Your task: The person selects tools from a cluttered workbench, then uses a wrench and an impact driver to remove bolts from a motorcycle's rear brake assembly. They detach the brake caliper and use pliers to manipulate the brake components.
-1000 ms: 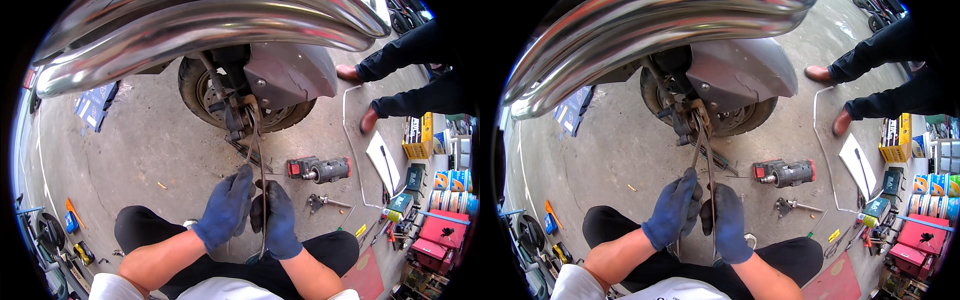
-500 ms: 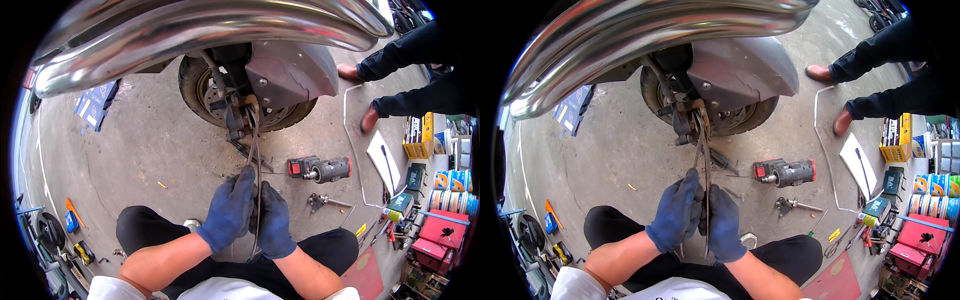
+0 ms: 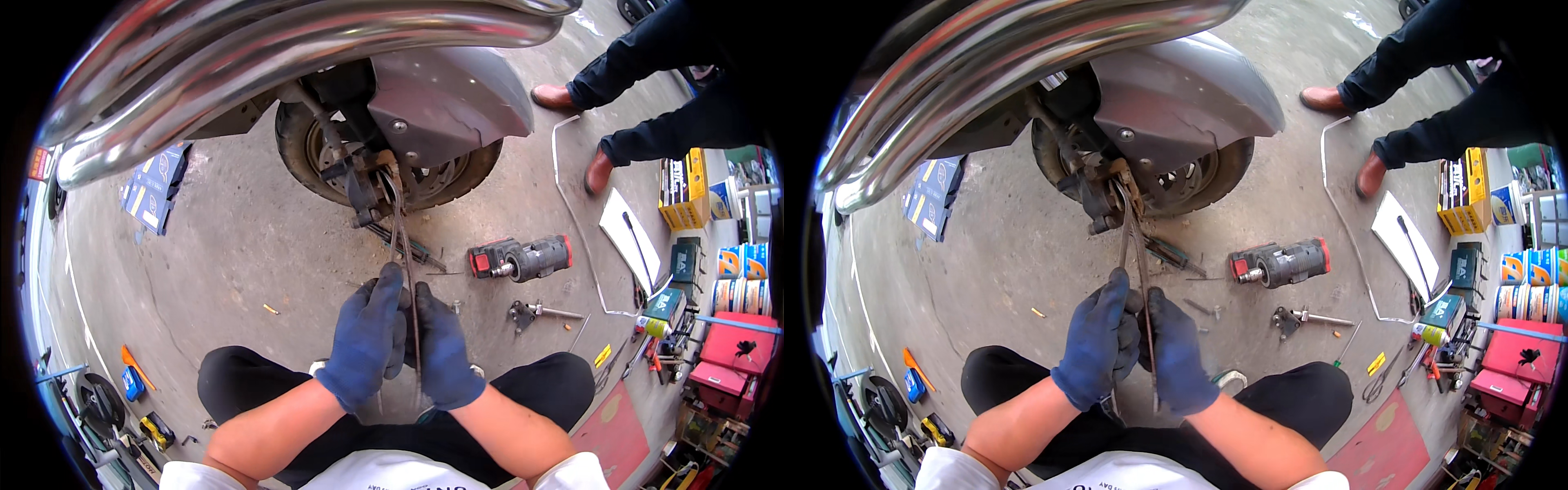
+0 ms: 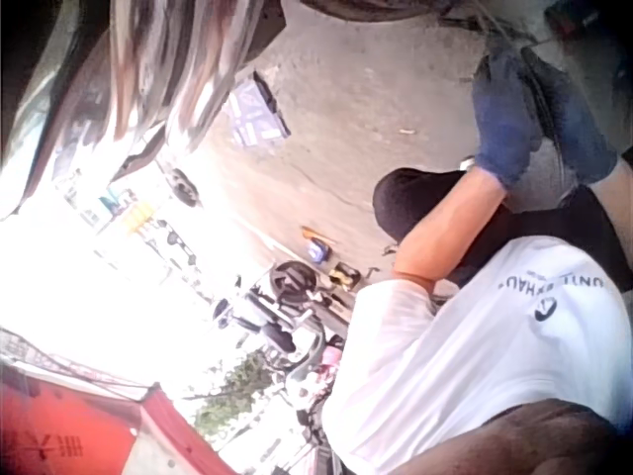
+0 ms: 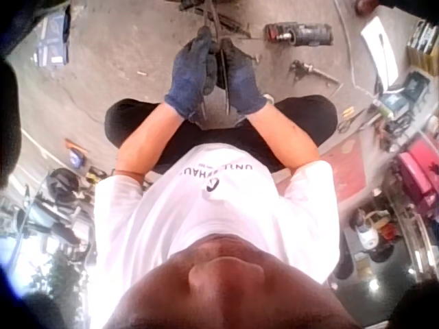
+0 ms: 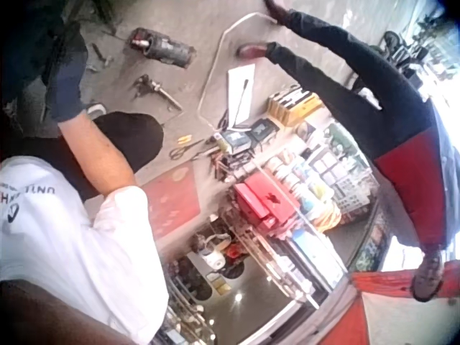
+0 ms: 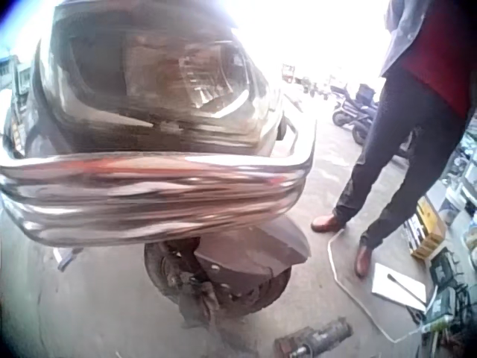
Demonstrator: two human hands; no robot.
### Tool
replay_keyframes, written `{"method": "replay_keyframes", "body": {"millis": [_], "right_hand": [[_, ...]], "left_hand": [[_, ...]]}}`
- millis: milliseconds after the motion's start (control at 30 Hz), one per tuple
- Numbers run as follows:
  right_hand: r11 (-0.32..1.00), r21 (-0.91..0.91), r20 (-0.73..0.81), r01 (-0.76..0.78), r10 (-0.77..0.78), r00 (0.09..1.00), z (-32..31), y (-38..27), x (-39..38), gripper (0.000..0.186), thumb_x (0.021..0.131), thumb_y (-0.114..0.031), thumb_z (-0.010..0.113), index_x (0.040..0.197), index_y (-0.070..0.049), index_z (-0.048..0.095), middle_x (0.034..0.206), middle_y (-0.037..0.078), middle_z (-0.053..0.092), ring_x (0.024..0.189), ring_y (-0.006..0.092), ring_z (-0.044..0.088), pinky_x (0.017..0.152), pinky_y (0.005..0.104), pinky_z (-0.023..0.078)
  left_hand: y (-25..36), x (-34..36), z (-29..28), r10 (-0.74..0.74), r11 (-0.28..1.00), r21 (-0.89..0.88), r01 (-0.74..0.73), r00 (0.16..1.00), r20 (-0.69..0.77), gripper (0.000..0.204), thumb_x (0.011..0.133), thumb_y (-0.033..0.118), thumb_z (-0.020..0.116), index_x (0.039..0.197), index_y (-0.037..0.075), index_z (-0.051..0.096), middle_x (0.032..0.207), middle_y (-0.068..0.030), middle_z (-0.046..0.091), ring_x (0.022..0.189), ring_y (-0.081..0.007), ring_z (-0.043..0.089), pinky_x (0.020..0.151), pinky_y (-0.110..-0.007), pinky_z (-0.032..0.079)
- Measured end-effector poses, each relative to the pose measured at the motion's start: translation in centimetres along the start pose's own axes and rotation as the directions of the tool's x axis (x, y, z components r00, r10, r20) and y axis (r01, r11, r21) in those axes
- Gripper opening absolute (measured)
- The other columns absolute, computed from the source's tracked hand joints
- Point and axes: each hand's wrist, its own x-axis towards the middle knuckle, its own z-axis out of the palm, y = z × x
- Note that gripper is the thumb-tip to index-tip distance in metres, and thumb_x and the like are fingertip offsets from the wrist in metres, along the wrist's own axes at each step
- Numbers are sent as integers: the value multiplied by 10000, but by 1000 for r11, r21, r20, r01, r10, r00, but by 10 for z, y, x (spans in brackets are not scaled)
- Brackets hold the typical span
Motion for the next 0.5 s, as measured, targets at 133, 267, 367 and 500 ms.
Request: {"method": "replay_keyframes", "body": {"millis": [133,267,367,500], "right_hand": [[970,27,116,-241,237,965,-8,-36,-1,395,1029,-479,481,821,-149,540,603,-51,426,459,83,377,412,253,295],[972,5,163,-233,229,960,-7,-42,-1,392,1027,-483,472,809,-162,527,593,-63,374,475,79,374,428,243,295],[968,115,255,-224,189,948,-2,-31,-4,360,1028,-458,484,873,-144,567,613,-55,387,501,80,392,455,244,320],[992,-21,167,-126,128,978,-7,-30,-7,339,1015,-427,483,981,-100,563,723,1,481,598,138,478,517,274,384]], "left_hand": [[0,5,-16,115,970,209,-124,992,53,532,1013,590,423,857,88,505,517,63,340,356,-55,267,336,-239,229],[5,12,-34,98,942,316,-117,992,76,526,1026,575,397,873,84,506,515,63,338,355,-59,265,340,-236,227],[-3,14,-31,-9,978,209,-17,992,123,492,1030,548,414,881,89,509,511,53,347,351,-63,271,332,-240,230],[0,12,-22,-47,996,87,34,986,160,355,1042,414,473,902,89,506,506,42,351,338,-75,273,313,-259,256]]}}
